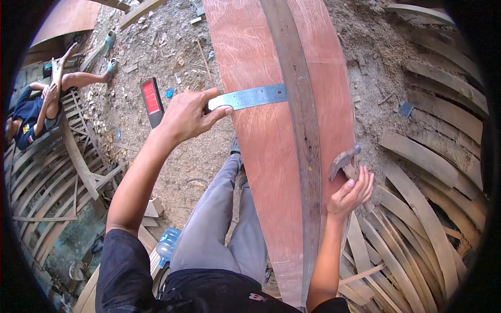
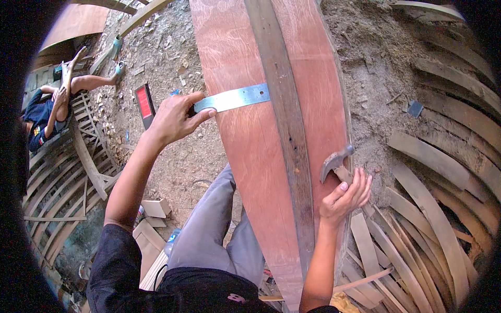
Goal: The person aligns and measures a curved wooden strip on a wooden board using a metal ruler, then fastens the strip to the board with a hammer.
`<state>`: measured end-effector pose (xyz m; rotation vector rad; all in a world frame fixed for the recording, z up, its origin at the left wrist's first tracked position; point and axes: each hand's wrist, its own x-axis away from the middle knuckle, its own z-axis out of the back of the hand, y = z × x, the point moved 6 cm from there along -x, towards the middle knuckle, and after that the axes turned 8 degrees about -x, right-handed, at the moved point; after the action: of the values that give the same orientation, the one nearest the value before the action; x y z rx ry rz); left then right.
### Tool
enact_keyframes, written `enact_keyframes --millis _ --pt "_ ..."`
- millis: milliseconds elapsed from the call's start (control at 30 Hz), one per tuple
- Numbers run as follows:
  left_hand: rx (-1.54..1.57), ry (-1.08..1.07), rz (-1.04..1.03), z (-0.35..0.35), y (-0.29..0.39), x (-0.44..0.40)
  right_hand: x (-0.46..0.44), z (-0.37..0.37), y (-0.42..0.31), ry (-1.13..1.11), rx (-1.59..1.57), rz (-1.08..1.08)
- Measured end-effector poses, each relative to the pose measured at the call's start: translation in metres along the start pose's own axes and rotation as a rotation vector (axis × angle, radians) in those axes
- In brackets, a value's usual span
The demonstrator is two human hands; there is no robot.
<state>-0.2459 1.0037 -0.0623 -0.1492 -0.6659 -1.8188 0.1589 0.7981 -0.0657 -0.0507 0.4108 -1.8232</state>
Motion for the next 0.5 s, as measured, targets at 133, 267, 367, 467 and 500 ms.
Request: enact_keyframes --millis 133,267,367,467,500 --pt "0.014 -0.015 0.010 -0.0005 0.0008 -0.0005 0.0008 -0.0020 0.0036 -0.017 -0.027 -0.019" --pt "0.022 -0.025 0.032 -0.0022 0.0029 0.0011 0.0000 -0.0019 0.0027 -0.016 -0.024 -0.021" --pt "0.041 -0.019 0.043 -0.0035 0.0025 0.0011 0.0002 -0.0029 0.0017 -0.011 -0.019 -0.015" --pt "0.063 -0.029 0.063 -0.0036 0.0028 0.0009 -0.0004 -0.0027 0.0028 -0.014 -0.024 -0.015" --pt "0.068 -0.033 0.071 -0.0033 0.0025 0.0008 -0.0005 -0.0029 0.0030 -0.015 -0.028 -0.017"
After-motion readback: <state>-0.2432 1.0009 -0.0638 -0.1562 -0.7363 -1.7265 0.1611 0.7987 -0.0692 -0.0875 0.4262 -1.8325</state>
